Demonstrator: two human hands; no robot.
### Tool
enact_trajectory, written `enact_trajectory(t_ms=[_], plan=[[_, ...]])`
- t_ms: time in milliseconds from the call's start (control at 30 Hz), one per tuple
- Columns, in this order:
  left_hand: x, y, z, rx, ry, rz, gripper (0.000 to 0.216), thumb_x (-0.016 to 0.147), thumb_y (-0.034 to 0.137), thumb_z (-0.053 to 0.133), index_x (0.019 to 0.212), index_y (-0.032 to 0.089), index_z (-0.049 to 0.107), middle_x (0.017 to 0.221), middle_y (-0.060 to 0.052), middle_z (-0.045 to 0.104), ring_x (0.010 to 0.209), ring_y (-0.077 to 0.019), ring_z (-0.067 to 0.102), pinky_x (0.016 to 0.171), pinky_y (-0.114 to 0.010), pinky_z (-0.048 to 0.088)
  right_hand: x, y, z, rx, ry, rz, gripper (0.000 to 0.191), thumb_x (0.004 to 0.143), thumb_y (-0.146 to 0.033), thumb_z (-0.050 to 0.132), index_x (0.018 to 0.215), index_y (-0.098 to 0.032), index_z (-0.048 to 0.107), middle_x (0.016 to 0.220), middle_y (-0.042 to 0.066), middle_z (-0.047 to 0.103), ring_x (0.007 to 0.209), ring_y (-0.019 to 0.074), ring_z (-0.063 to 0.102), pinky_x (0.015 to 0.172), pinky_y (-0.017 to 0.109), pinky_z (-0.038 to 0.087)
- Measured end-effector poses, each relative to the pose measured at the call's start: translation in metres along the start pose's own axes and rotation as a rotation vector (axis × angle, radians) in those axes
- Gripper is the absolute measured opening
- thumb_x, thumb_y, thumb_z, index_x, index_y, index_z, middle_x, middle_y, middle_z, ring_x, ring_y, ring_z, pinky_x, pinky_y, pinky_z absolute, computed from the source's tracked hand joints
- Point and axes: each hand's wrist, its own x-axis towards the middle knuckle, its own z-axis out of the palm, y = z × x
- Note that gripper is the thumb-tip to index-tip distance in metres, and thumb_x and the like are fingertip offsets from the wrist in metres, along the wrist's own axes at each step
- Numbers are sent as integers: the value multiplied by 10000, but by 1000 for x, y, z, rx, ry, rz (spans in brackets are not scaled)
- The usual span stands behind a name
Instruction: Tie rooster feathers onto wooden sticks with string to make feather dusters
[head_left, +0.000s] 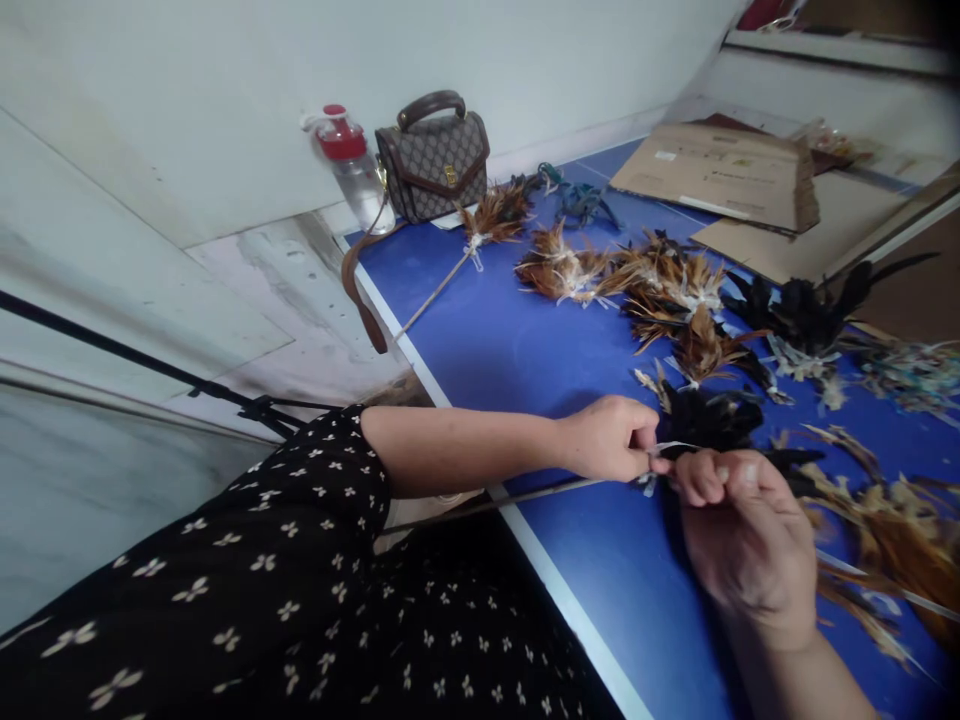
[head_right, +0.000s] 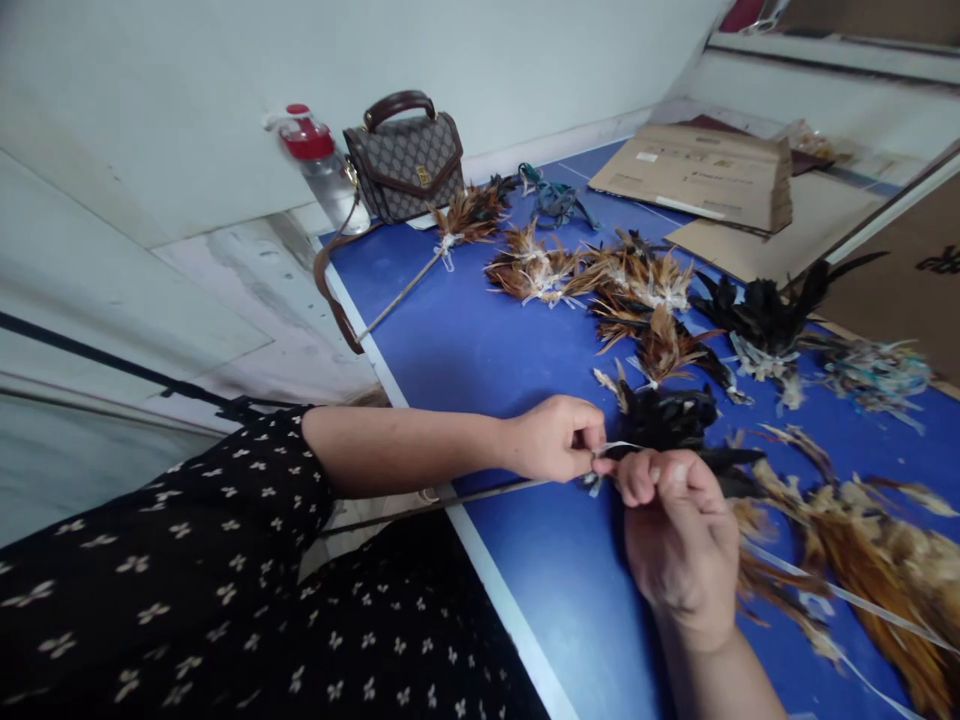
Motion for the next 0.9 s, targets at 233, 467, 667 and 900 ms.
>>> enact_trajectory(t_ms=[233, 467, 667, 900], plan=[[5, -1, 4, -753, -67, -199, 335, 887, 328, 880, 871, 126, 613, 971, -81, 760, 848, -113, 707, 868, -320, 576, 2, 2, -5, 65, 38, 33, 417, 1075, -397, 583, 712, -233, 460, 653, -34, 239, 602, 165, 281, 615, 345, 348], [4, 14, 4, -960, -133, -219, 455, 948, 510, 818, 876, 170, 524, 787, 2, 688, 682, -85, 645, 802, -320, 590, -7, 5, -9, 51, 98, 35, 353, 1072, -367, 582, 754, -234, 506, 677, -29, 280, 618, 166, 281, 611, 344, 307], [-2, 26, 6, -829, -84, -322, 499, 929, 503, 824, 815, 191, 451, 648, 78, 489, 519, -28, 396, 532, -188, 362, -11, 6, -8, -72, 11, 111, 368, 1090, -396, 613, 773, -239, 515, 689, -19, 353, 635, 166, 364, 598, 337, 328], [-2, 23, 4, -603, -107, -312, 500, 914, 553, 796, 791, 186, 481, 667, 75, 506, 509, -35, 454, 517, -203, 373, -12, 3, -11, -142, -2, 181, 414, 1108, -441, 579, 756, -254, 464, 681, -27, 313, 607, 169, 346, 576, 334, 350]])
